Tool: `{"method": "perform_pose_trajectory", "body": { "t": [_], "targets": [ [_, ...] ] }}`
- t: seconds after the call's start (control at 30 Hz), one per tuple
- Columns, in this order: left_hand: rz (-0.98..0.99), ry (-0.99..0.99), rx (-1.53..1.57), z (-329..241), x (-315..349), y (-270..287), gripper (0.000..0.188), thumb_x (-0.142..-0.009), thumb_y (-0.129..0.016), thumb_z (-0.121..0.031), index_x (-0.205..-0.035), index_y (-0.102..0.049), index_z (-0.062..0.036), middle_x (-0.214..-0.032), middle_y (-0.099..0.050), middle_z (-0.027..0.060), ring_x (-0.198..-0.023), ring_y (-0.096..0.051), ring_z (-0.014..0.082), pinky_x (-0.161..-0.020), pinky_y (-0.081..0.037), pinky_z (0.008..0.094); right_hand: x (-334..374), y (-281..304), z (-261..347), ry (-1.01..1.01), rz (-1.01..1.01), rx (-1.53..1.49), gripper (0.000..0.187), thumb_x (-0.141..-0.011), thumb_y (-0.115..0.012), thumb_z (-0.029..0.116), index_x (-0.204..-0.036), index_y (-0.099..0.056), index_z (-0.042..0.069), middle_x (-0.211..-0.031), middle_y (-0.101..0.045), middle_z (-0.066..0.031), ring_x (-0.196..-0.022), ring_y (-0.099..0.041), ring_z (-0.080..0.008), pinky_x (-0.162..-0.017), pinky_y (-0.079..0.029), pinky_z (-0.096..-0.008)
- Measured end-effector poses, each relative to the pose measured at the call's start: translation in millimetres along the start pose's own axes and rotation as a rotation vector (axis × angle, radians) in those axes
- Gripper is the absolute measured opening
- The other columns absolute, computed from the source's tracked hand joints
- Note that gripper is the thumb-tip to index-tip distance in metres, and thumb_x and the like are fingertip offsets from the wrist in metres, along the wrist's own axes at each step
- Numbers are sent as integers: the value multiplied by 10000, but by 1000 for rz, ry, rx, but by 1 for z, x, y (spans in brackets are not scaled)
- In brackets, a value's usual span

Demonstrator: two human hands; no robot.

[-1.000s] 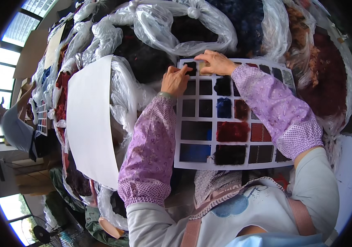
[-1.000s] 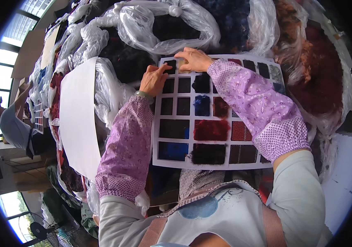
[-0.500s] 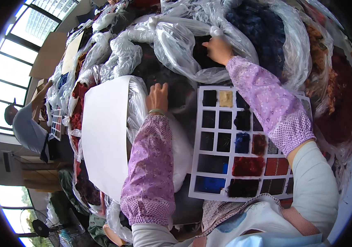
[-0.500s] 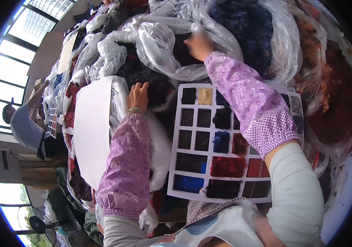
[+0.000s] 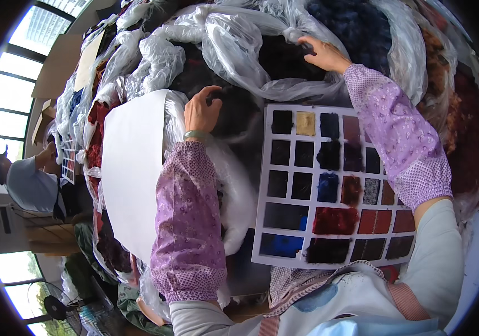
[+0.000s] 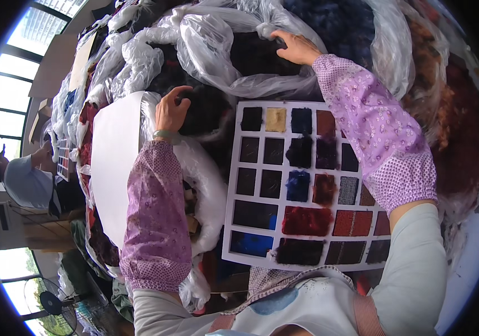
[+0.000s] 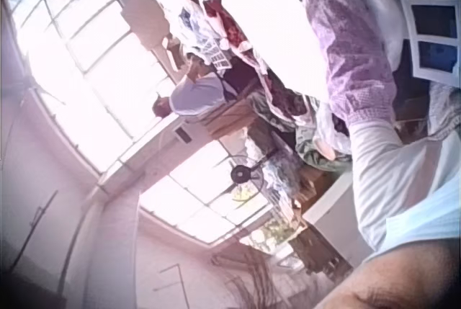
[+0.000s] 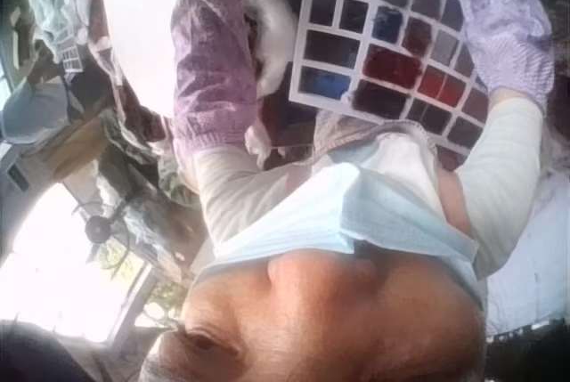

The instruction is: The recorder is matching dyed fiber samples from plastic bags with a color reference chart on a table.

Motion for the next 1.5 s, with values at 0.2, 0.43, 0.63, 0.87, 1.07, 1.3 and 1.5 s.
{"method": "perform_pose_trajectory", "body": {
  "t": [0.2,0.43,0.63,0.87,1.07,1.3,1.5],
  "targets": [
    [36,297,359,46,5,-35,402,-621,-593,-254,-1005,-623,-135,-711,-594,85,-698,-575,210,-701,-447,322,36,12,75,176,1,28,321,-754,-545,207,-1075,-556,193,-934,-612,-139,-832,-597,-284,-739,-475,-345],
    [56,347,379,57,20,-82,559,-667,-633,-379,-1091,-545,-26,-1023,-585,183,-966,-555,305,-834,-414,347,49,-91,153,415,40,148,230,-757,-530,137,-962,-629,174,-787,-536,-117,-744,-581,-307,-688,-480,-380],
    [70,358,886,55,32,-84,380,-710,-662,-101,-1057,-527,-25,-834,-589,42,-667,-561,118,-586,-464,232,62,-122,158,349,342,7,462,-685,-589,236,-1102,-543,42,-991,-491,-181,-955,-511,-323,-844,-406,-372],
    [274,391,1326,26,39,-56,534,-692,-683,-62,-1172,-457,4,-893,-589,77,-728,-593,140,-648,-502,238,57,-109,178,460,390,-78,662,-616,-668,348,-1167,-479,34,-1077,-484,-194,-1050,-464,-314,-900,-366,-346],
    [279,319,1097,39,42,-55,604,-669,-711,-64,-1201,-442,32,-859,-593,40,-726,-553,80,-659,-455,188,61,-117,179,387,572,-187,681,-615,-644,296,-1183,-447,-23,-1135,-506,-206,-1046,-493,-288,-911,-365,-331],
    [325,229,1033,27,41,-49,595,-702,-682,-31,-1228,-408,10,-959,-586,76,-815,-576,121,-730,-466,224,60,-120,170,377,470,-132,650,-633,-646,292,-1159,-463,-43,-1114,-529,-188,-999,-529,-269,-866,-401,-307],
    [356,285,1335,12,47,-45,537,-724,-684,-102,-1195,-445,-1,-978,-580,72,-840,-569,127,-747,-469,241,50,-115,164,200,427,-449,373,-707,-623,249,-988,-556,13,-771,-585,-73,-651,-595,-139,-505,-505,-243]
  ]
}}
Point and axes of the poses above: each hand's wrist, its own x-axis away from the middle knuckle, its own y-axis out of the back of the hand, z = x × y, the point moved 8 cm from there along -x, towards the middle knuckle
